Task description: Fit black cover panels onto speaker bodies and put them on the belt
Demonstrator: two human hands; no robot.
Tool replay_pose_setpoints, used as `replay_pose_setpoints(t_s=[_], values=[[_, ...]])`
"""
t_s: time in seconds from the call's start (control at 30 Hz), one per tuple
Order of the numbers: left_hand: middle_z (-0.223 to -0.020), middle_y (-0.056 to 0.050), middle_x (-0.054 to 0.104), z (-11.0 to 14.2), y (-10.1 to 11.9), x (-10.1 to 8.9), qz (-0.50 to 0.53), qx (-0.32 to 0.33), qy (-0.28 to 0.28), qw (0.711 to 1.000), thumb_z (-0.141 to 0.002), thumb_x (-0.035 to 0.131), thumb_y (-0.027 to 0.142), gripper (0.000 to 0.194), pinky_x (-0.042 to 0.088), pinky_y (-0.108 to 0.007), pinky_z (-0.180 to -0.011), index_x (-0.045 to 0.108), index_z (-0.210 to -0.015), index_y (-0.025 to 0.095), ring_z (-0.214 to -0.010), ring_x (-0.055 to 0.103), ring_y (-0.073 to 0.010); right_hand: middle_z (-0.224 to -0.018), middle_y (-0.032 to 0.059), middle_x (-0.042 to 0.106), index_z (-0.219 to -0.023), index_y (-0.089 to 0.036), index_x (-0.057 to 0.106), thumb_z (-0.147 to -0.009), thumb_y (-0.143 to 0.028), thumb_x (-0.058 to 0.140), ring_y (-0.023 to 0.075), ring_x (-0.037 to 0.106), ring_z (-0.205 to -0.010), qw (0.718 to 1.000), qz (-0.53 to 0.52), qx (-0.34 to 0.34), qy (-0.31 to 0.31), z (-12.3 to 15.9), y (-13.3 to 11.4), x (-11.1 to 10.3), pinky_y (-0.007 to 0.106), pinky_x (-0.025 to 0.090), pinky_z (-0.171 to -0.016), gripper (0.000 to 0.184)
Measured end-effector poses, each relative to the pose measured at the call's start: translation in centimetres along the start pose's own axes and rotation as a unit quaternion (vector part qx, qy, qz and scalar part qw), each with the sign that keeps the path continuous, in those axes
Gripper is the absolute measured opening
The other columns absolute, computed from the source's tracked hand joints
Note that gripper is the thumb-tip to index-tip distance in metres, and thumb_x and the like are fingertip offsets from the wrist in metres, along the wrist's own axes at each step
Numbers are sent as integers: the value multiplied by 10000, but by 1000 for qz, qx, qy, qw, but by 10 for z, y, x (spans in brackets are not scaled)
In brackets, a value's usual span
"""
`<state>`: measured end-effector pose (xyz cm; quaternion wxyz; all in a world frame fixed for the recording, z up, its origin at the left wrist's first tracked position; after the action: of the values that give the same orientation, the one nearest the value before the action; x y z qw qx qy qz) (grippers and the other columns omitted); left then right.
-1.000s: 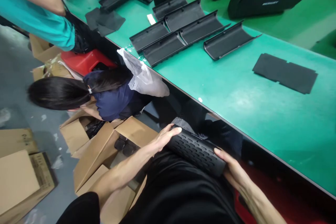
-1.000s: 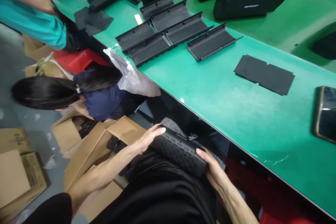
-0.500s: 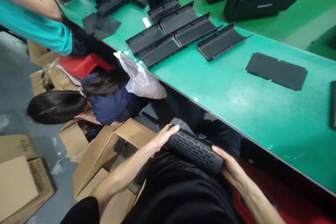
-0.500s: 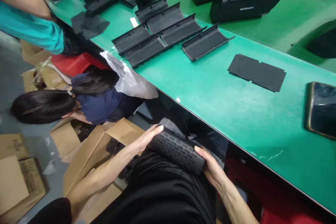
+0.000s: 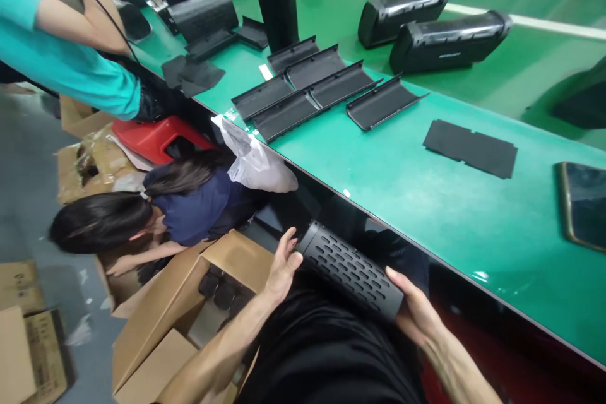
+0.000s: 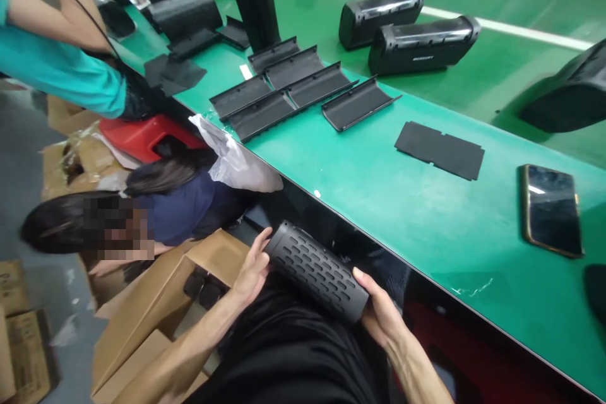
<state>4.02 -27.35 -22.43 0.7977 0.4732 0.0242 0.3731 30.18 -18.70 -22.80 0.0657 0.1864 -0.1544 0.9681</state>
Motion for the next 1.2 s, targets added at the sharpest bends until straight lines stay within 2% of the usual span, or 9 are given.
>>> replay_pose_setpoints(t_s=[0.17, 0.33, 0.43, 0.5, 0.57, 0.63, 0.8, 0.9, 1.2], values=[[-1486, -164, 569, 14, -5, 43, 30, 87, -103, 990, -525, 900, 751, 1283, 408, -522, -1189, 365, -1576, 245, -1432, 469, -406, -1241, 171, 779, -1280, -166, 742, -764, -645, 804, 414, 670, -1259, 990, 40, -37, -133, 7, 12, 27, 580, 508, -1091, 707], [-1506, -186, 544, 13, 80, 53, -123, 199, -220, 947, -620, 814, 779, 1249, 376, -596, -1193, 300, -1606, 210, -1435, 450, -461, -1549, 144, 572, -1498, -286, 578, -821, -635, 783, 372, 514, -1439, 932, 225, -164, -231, 26, -2, 47, 556, 378, -1193, 789], [-1485, -133, 554, 16, 119, 61, -437, 207, -303, 821, -555, 893, 696, 1232, 389, -576, -1178, 365, -1591, 287, -1367, 513, -426, -1685, 125, 381, -1637, -381, 324, -739, -752, 785, 400, 402, -1514, 902, 266, -284, -189, 43, -30, 44, 581, 364, -1191, 1076], [-1417, -117, 595, 18, 117, 68, -586, 172, -345, 713, -588, 869, 695, 1153, 408, -606, -1130, 395, -1576, 334, -1309, 549, -422, -1741, 95, 252, -1661, -401, 248, -707, -801, 769, 410, 315, -1554, 877, 320, -322, -156, 49, -38, 41, 580, 329, -1215, 1159], [-1371, -132, 624, 17, 100, 71, -639, 136, -378, 656, -613, 845, 709, 1123, 415, -631, -1092, 403, -1570, 325, -1275, 571, -440, -1741, 95, 241, -1661, -369, 266, -739, -729, 796, 407, 319, -1549, 856, 400, -304, -119, 48, -32, 35, 570, 284, -1242, 1124], [-1389, -143, 630, 13, 81, 63, -627, 91, -387, 670, -594, 865, 705, 1157, 408, -629, -1093, 389, -1573, 313, -1285, 576, -452, -1703, 123, 316, -1661, -319, 275, -783, -675, 779, 400, 385, -1512, 859, 424, -272, -90, 43, -21, 23, 559, 280, -1247, 1073], [-1515, -122, 537, -4, 53, 10, -457, 6, -340, 822, -591, 912, 629, 1080, 413, -506, -1135, 448, -1503, 281, -1353, 536, -391, -1567, 165, 493, -1612, -264, 327, -764, -726, 748, 397, 524, -1395, 891, 379, -246, -49, 36, -1, -16, 505, 405, -1177, 1054], [-1441, -115, 549, -8, 37, -9, -366, -16, -299, 881, -674, 863, 599, 988, 468, -457, -1055, 421, -1486, 249, -1241, 583, -340, -1557, 166, 501, -1575, -281, 357, -740, -719, 769, 404, 535, -1376, 885, 394, -245, -43, 33, 3, -28, 503, 442, -1141, 1029], [-1374, -93, 556, 4, 20, -9, -325, 10, -246, 913, -664, 842, 560, 910, 441, -430, -1011, 473, -1438, 255, -1167, 558, -332, -1640, 109, 430, -1597, -306, 381, -760, -580, 828, 392, 369, -1513, 891, 352, -288, 6, 45, 12, -19, 505, 291, -1244, 987]])
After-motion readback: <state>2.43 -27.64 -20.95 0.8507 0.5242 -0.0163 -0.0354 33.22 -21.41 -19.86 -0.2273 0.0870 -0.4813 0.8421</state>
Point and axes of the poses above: each hand's wrist, its own z-axis away from the middle knuckle, its own x-axis out of the palm, y = z × x, the point moved 4 cm from there along -z, towards the middle knuckle
